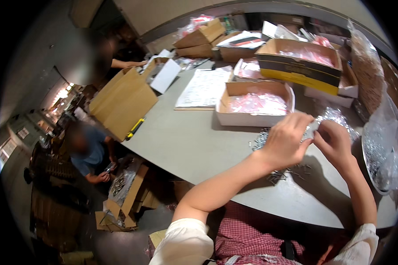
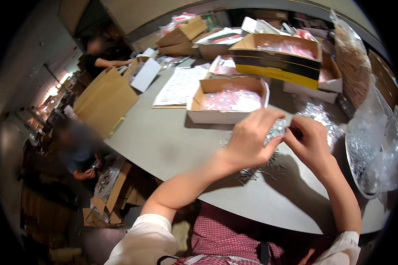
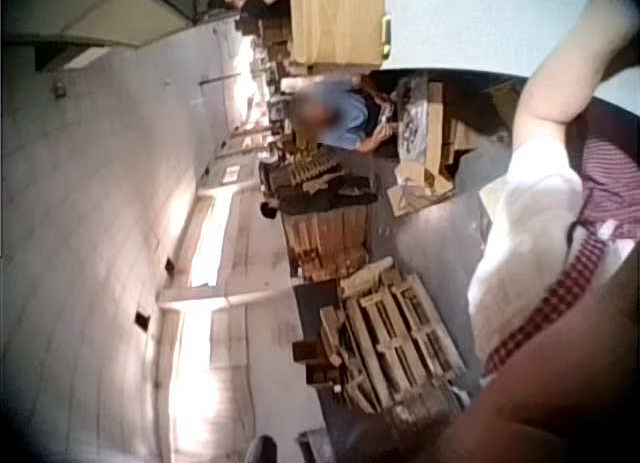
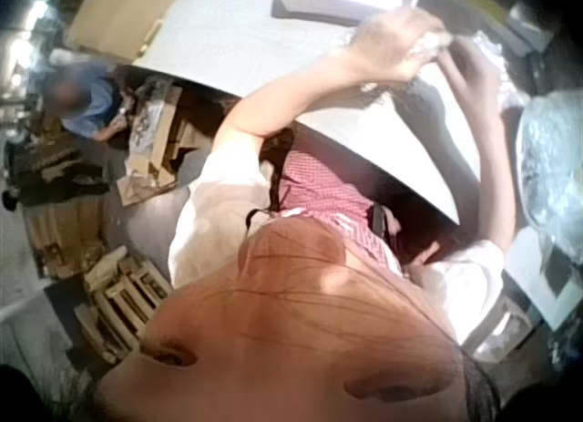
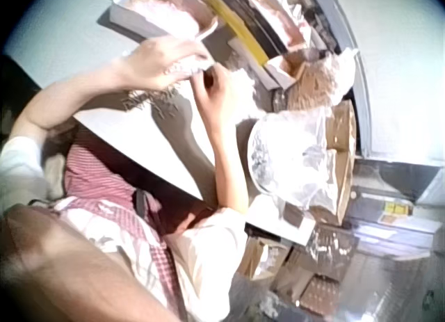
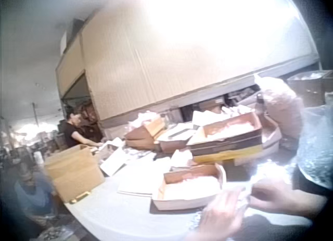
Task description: The person sorts small metal fasteners on a table, picking them up one by one and placing them into a small plastic bag. The person repeats this process continuously, handling the fasteners by hand.
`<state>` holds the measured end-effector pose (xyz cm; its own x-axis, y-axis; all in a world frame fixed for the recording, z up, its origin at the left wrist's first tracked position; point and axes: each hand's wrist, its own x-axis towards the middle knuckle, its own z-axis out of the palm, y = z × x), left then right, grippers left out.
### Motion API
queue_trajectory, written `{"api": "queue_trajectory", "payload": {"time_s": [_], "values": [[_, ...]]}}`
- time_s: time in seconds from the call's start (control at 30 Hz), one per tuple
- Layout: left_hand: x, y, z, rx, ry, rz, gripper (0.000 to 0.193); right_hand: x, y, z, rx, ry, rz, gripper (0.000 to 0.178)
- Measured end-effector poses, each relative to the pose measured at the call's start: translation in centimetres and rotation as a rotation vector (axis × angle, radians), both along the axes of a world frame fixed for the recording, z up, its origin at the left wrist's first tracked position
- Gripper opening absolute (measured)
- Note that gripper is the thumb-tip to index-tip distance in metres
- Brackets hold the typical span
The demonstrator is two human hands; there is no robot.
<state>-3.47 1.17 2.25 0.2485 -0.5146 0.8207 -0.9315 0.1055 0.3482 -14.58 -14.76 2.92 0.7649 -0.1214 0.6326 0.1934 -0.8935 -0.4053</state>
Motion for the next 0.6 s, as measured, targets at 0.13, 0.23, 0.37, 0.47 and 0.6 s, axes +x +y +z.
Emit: {"api": "queue_trajectory", "payload": {"time_s": [0.13,0.23,0.37,0.47,0.6], "values": [[0.5,0.3,-0.5,0.021,-0.074,-0.045,0.032,0.0,0.0,0.6,0.558,0.267,0.135,0.023],[0.6,0.5,-0.5,0.085,-0.061,-0.051,0.035,-0.2,0.2,1.7,0.718,0.354,0.149,0.028],[0.8,0.3,-0.6,0.168,-0.127,-0.007,0.036,0.0,-0.7,1.1,0.498,0.306,0.083,0.027],[1.2,0.4,-0.4,0.184,-0.045,-0.001,0.035,0.3,-0.5,1.3,0.197,0.027,0.124,0.016],[1.0,0.4,0.0,0.351,0.389,-0.195,0.032,-0.8,-1.6,2.3,-0.160,0.041,0.275,0.019]]}}
